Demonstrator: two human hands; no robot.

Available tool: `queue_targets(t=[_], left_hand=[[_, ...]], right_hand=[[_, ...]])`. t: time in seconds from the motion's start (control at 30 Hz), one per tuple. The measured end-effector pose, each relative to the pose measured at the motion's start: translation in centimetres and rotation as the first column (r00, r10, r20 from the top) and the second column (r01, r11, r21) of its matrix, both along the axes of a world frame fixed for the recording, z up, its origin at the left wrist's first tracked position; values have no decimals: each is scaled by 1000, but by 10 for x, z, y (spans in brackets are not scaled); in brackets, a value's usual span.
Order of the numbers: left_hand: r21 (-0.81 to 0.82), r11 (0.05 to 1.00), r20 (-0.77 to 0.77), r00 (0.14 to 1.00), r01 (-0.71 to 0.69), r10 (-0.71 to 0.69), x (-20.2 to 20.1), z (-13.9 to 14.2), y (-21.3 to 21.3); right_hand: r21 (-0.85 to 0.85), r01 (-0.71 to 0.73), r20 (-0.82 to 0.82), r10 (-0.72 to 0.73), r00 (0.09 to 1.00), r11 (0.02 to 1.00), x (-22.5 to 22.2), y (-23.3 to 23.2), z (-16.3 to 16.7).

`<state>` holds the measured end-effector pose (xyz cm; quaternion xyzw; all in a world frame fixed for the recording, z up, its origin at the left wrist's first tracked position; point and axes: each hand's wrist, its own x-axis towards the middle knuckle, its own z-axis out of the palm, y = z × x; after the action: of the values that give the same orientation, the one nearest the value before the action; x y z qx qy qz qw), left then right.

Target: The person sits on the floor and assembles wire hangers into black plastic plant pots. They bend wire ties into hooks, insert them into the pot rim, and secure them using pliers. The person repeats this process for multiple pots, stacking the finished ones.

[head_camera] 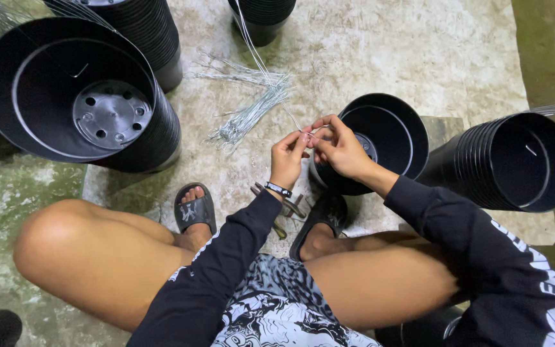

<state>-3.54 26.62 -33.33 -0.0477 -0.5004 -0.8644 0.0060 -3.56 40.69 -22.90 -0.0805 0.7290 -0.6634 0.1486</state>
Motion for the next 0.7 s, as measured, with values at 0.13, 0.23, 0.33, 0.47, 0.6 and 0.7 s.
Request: queue_targets(t=[0.13, 0.23, 0.33, 0.47, 0.6, 0.7], left_hand=[[-47, 998, 13, 999, 50, -49, -5, -3, -8], [59, 986, 54, 986, 156, -159, -4, 4, -11], [175, 964, 130, 966, 199, -223, -3, 13, -14], [17, 987, 217, 963, 160, -160, -1, 18, -17], [108, 978, 261, 944, 180, -202, -6, 5, -18], [197, 962, 291, 925, 191, -244, -13, -10, -18]], right_hand=[[-147, -9, 138, 29, 990, 989, -3, 7, -7], [-128, -25, 54, 32, 998, 991, -2, 3, -6], [49, -40, -95, 45, 994, 998, 6, -3, 4], [458, -14, -353, 196, 915, 889, 19, -12, 28], [636, 2, -382, 313, 869, 771, 25, -22, 44], [682, 17, -483, 432, 762, 732, 25, -25, 49]])
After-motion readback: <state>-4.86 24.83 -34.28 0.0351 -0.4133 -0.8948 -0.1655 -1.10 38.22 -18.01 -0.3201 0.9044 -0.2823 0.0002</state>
